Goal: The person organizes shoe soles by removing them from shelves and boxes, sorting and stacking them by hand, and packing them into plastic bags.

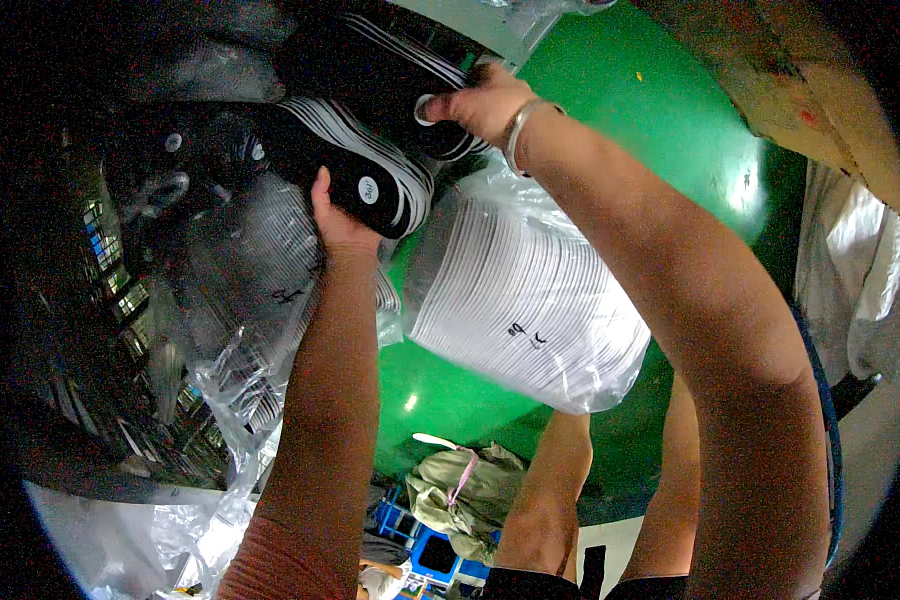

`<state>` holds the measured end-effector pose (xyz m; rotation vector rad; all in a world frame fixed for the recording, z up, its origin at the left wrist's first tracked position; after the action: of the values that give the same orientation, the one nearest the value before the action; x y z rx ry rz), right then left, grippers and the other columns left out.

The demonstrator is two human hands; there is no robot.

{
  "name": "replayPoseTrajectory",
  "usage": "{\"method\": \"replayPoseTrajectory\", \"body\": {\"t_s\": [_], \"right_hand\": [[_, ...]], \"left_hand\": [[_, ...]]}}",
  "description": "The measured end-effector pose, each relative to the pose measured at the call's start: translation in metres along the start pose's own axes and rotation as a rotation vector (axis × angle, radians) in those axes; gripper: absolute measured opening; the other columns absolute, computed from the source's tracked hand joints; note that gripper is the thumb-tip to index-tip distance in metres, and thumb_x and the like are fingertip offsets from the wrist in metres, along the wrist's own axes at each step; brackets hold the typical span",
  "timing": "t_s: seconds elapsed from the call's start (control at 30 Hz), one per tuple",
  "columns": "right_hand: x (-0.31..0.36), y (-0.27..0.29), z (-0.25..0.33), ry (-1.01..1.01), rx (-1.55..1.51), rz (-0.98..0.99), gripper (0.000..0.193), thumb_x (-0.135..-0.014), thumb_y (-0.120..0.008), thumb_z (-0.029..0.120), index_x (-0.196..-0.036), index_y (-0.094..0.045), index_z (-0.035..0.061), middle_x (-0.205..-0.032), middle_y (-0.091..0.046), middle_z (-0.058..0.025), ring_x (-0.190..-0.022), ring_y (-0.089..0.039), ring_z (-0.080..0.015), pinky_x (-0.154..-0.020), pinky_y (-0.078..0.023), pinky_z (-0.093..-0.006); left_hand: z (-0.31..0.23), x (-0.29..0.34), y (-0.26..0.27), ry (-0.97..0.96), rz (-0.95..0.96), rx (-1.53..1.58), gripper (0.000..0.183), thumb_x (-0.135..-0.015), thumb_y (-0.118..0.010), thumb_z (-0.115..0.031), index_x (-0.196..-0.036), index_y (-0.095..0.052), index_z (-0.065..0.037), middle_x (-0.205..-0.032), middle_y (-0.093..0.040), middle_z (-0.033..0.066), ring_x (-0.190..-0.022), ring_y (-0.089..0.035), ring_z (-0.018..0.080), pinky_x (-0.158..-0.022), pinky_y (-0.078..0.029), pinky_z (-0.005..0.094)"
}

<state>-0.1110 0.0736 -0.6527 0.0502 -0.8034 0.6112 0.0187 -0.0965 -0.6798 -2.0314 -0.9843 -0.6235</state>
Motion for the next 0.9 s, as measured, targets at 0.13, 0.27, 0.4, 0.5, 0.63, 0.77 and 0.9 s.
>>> {"method": "replayPoseTrajectory", "body": {"t_s": [0.13,0.27,0.4,0.5,0.63,0.77,0.9], "right_hand": [[-0.011,-0.005,-0.028,0.152,0.362,-0.322,0.08,-0.052,-0.07,0.04,-0.114,-0.034,0.0033,-0.113,-0.039,-0.0223,-0.097,-0.046,-0.0327,-0.083,-0.038,-0.0326],[-0.006,-0.018,-0.023,0.461,0.7,-0.358,0.081,-0.051,-0.069,0.041,-0.119,-0.032,0.0182,-0.109,-0.039,-0.0234,-0.098,-0.044,-0.0349,-0.084,-0.037,-0.0351],[-0.019,-0.018,-0.015,0.366,0.453,-0.386,0.067,-0.053,-0.068,0.036,-0.11,-0.043,0.0115,-0.102,-0.044,-0.0225,-0.094,-0.045,-0.0363,-0.081,-0.039,-0.0366],[-0.021,-0.019,-0.005,0.216,0.642,-0.36,0.064,-0.057,-0.063,0.044,-0.105,-0.045,0.0067,-0.103,-0.044,-0.0204,-0.095,-0.044,-0.0355,-0.081,-0.039,-0.038],[0.012,-0.016,-0.027,0.653,0.614,-0.624,0.061,-0.064,-0.058,0.044,-0.107,-0.042,0.0039,-0.108,-0.042,-0.0159,-0.1,-0.039,-0.0315,-0.083,-0.035,-0.0384],[0.087,-0.005,-0.052,0.514,0.178,-0.268,0.06,-0.07,-0.055,0.043,-0.112,-0.037,0.0051,-0.106,-0.043,-0.0124,-0.099,-0.04,-0.0262,-0.084,-0.033,-0.0363],[0.097,-0.027,-0.057,-0.034,-0.697,0.018,0.064,-0.073,-0.052,0.042,-0.121,-0.027,0.0094,-0.112,-0.039,-0.0116,-0.101,-0.04,-0.0238,-0.085,-0.033,-0.0368]], "left_hand": [[0.003,0.004,-0.008,-0.017,-0.082,-0.029,0.042,-0.063,-0.06,-0.032,-0.096,-0.051,-0.007,-0.096,-0.053,0.0074,-0.089,-0.049,0.0263,-0.079,-0.04,0.0404],[0.0,-0.002,-0.006,0.0,-0.056,-0.006,0.041,-0.065,-0.058,-0.033,-0.096,-0.051,-0.007,-0.095,-0.053,0.007,-0.088,-0.05,0.0258,-0.078,-0.04,0.0399],[-0.004,0.002,-0.011,-0.08,-0.072,-0.078,0.042,-0.067,-0.055,-0.034,-0.098,-0.05,-0.007,-0.096,-0.054,0.0068,-0.087,-0.05,0.026,-0.078,-0.04,0.0397],[0.001,0.027,-0.005,-0.072,-0.126,-0.129,0.05,-0.068,-0.052,-0.039,-0.105,-0.045,-0.007,-0.103,-0.049,0.0086,-0.092,-0.047,0.027,-0.079,-0.039,0.0398],[0.002,0.083,0.035,-0.081,-0.035,-0.107,0.063,-0.069,-0.045,-0.05,-0.115,-0.035,-0.008,-0.11,-0.043,0.011,-0.097,-0.043,0.0282,-0.082,-0.036,0.0401],[0.042,0.165,0.041,0.262,0.218,0.278,0.071,-0.06,-0.061,-0.039,-0.116,-0.034,-0.005,-0.11,-0.042,0.014,-0.097,-0.044,0.031,-0.08,-0.038,0.044],[0.041,0.227,0.031,0.47,0.196,0.39,0.074,-0.054,-0.068,-0.026,-0.115,-0.034,-0.003,-0.105,-0.047,0.0126,-0.091,-0.048,0.0285,-0.077,-0.041,0.0442]]}}
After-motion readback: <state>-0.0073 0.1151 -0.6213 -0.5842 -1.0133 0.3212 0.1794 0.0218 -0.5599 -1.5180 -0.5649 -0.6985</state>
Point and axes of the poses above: each hand's wrist, its own x-axis away from the middle knuckle, its own y-axis out of the back of the hand, z = x × y, the point moved 1 cm from there along -x, towards the middle knuckle
